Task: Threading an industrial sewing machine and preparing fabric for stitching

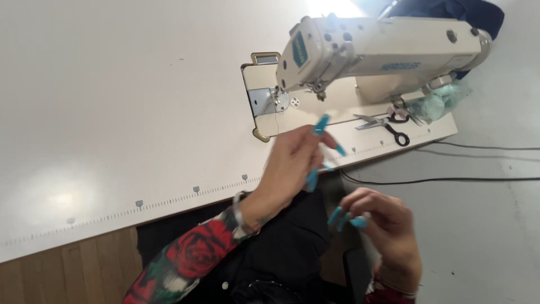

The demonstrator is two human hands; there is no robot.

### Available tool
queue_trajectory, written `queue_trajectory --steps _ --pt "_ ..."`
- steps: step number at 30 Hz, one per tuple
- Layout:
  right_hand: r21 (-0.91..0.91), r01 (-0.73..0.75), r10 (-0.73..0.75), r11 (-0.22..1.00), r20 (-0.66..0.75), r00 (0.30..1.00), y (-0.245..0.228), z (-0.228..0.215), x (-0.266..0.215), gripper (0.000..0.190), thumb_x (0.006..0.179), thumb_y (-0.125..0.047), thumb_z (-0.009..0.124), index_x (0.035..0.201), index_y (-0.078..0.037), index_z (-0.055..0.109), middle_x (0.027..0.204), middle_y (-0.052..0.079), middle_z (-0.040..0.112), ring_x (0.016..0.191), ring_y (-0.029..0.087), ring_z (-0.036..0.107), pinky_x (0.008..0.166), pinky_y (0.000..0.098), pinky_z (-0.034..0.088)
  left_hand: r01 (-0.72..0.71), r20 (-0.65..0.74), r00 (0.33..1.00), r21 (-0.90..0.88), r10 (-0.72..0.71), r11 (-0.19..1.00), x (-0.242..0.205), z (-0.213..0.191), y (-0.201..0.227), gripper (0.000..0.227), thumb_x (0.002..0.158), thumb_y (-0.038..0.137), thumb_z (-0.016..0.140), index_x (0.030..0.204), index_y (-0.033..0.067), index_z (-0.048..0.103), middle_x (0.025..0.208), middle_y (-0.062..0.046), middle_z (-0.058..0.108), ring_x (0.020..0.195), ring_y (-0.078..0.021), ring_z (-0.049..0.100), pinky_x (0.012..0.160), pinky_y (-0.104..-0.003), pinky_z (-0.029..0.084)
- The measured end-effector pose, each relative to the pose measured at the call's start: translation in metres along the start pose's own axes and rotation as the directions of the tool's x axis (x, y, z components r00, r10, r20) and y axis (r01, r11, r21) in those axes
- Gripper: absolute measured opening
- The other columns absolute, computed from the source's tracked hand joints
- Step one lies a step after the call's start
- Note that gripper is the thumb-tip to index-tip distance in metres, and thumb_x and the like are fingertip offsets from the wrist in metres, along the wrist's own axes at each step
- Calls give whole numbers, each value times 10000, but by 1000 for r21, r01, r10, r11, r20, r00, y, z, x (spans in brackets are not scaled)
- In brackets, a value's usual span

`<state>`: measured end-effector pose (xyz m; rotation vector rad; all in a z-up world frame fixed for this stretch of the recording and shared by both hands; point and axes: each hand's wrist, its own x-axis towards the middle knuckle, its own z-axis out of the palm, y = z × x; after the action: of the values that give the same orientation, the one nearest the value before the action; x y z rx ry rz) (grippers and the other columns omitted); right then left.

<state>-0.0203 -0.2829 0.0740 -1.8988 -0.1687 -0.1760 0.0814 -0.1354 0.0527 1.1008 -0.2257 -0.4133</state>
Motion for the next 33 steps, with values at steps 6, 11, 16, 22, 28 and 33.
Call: queue_trajectory --steps 6,11,16,22,28,33 --pt "-289 71 -171 955 -335 927 15 -25 -9 187 867 -206 523 959 -44 511 984 140 567 892 223 544 772 293 456 -405 139 820 826 555 391 -46 -9 -2 146 894 133 418 843 79 544 596 -41 481 487 -215 434 521 -324 361" --pt "-294 477 -452 828 153 879 9 -3 24 425 943 -404 338 1238 -100 361 1326 157 389 1339 356 279 1150 497 216 -534 500 620 834 605 -142 -70 16 20 135 906 121 456 856 45 555 648 -37 487 534 -198 468 569 -319 393" --pt "-132 648 -629 750 156 761 4 14 40 319 918 -242 335 738 -20 478 654 58 484 642 215 411 712 401 495 -504 318 716 851 621 146 -85 13 21 142 896 108 426 839 37 535 613 -69 472 491 -230 416 526 -347 355" --pt "-58 697 -698 715 -14 716 35 7 23 321 874 -155 424 595 -26 517 544 53 466 522 215 458 604 394 513 -419 -43 745 747 666 517 -97 -5 6 216 878 184 437 789 78 602 479 -20 525 442 -216 538 492 -306 478" --pt "-63 707 -710 704 -32 704 38 3 18 326 892 -136 358 615 -47 505 586 34 441 528 173 397 542 316 473 -342 -96 808 726 581 597 -102 -7 -8 215 876 179 456 765 78 610 483 -59 550 470 -272 561 490 -329 471" --pt "-157 692 -685 704 107 721 29 17 13 321 881 -176 398 618 -40 521 590 86 469 526 260 460 520 367 466 -235 -107 934 533 340 813 -89 3 -1 280 889 235 391 849 40 588 689 -140 629 702 -298 613 635 -389 473"
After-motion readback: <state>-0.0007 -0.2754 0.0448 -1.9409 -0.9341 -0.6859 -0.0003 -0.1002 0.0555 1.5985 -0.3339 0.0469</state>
